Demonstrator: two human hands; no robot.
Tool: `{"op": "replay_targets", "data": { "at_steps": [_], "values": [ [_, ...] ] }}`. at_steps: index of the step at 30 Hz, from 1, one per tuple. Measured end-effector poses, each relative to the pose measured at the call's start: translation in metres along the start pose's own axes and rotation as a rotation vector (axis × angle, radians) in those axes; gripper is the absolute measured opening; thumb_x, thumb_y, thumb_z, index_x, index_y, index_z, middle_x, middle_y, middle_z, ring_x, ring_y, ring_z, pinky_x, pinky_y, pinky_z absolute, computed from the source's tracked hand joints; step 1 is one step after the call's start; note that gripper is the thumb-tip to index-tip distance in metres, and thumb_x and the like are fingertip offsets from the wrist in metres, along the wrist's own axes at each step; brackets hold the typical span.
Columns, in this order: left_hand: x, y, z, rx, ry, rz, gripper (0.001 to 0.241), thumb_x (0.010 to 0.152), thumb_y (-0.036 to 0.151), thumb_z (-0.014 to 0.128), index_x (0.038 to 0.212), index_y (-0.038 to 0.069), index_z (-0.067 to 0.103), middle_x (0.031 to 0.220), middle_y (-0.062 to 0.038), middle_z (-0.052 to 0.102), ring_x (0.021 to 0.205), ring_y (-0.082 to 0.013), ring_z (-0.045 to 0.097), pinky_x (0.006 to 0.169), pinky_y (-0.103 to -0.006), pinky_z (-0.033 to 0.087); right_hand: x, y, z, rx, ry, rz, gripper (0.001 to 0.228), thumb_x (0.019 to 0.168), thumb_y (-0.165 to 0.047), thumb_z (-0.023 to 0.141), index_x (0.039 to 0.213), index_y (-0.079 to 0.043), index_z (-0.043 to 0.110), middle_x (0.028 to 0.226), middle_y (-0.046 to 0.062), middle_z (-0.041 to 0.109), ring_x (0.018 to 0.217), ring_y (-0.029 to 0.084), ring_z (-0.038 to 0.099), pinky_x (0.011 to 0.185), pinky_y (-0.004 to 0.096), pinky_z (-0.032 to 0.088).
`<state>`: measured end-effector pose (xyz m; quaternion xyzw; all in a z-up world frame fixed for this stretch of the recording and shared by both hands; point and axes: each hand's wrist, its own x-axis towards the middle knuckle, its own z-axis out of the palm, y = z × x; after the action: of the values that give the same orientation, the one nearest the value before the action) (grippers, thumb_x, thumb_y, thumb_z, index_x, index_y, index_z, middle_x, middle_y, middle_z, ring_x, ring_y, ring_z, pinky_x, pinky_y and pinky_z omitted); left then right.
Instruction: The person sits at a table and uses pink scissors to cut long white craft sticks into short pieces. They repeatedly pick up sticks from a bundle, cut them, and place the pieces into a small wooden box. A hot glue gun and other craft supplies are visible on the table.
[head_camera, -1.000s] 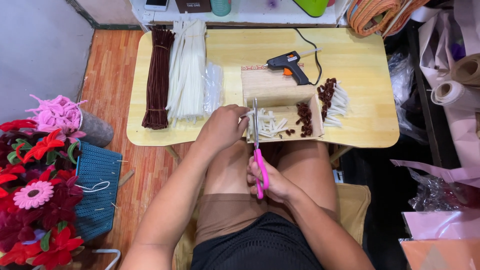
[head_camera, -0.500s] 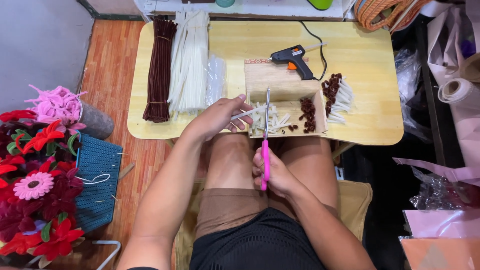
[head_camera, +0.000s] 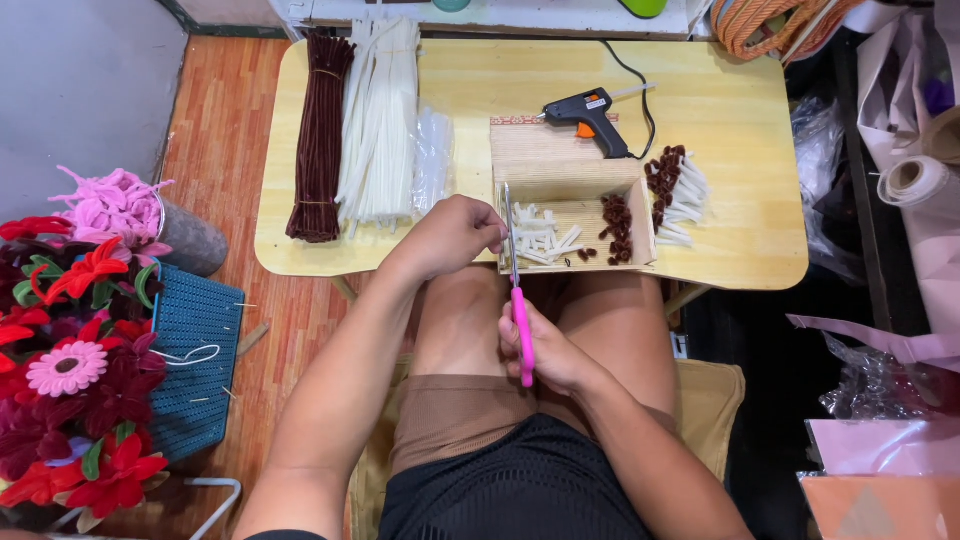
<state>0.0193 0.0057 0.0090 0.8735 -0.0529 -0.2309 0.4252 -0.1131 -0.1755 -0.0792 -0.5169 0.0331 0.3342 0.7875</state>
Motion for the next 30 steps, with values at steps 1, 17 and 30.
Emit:
{"op": "replay_targets", "data": {
  "at_steps": [1, 17, 30],
  "values": [
    [0.001, 0.000, 0.001, 0.000, 0.000, 0.000, 0.017, 0.090, 0.020, 0.063, 0.088, 0.014, 0.079, 0.076, 0.001, 0.076, 0.062, -0.0123, 0.061, 0.057, -0.0261, 0.046, 0.001, 0.001, 0.000, 0.000, 0.000, 0.000, 0.034, 0.102, -0.045, 0.063, 0.106, -0.016, 0.045, 0.076, -0.007, 0.033, 0.068, 0.007, 0.036, 0.051, 0.018, 0.039],
    [-0.016, 0.026, -0.010, -0.065, -0.056, -0.016, 0.022, 0.095, 0.018, 0.060, 0.101, 0.005, 0.077, 0.084, -0.006, 0.080, 0.077, -0.0146, 0.074, 0.070, -0.0274, 0.059, -0.002, -0.010, 0.005, 0.037, 0.045, -0.012, 0.032, 0.102, -0.043, 0.063, 0.100, -0.017, 0.045, 0.069, -0.007, 0.034, 0.062, 0.007, 0.037, 0.046, 0.017, 0.040],
    [-0.009, 0.009, -0.006, -0.335, -0.177, -0.054, 0.021, 0.094, 0.013, 0.060, 0.096, -0.002, 0.075, 0.078, -0.012, 0.076, 0.060, -0.0093, 0.066, 0.052, -0.0201, 0.059, -0.006, -0.013, 0.010, 0.000, 0.050, -0.019, 0.033, 0.103, -0.044, 0.063, 0.100, -0.017, 0.044, 0.073, -0.008, 0.032, 0.066, 0.007, 0.037, 0.047, 0.016, 0.039]
  ]
}}
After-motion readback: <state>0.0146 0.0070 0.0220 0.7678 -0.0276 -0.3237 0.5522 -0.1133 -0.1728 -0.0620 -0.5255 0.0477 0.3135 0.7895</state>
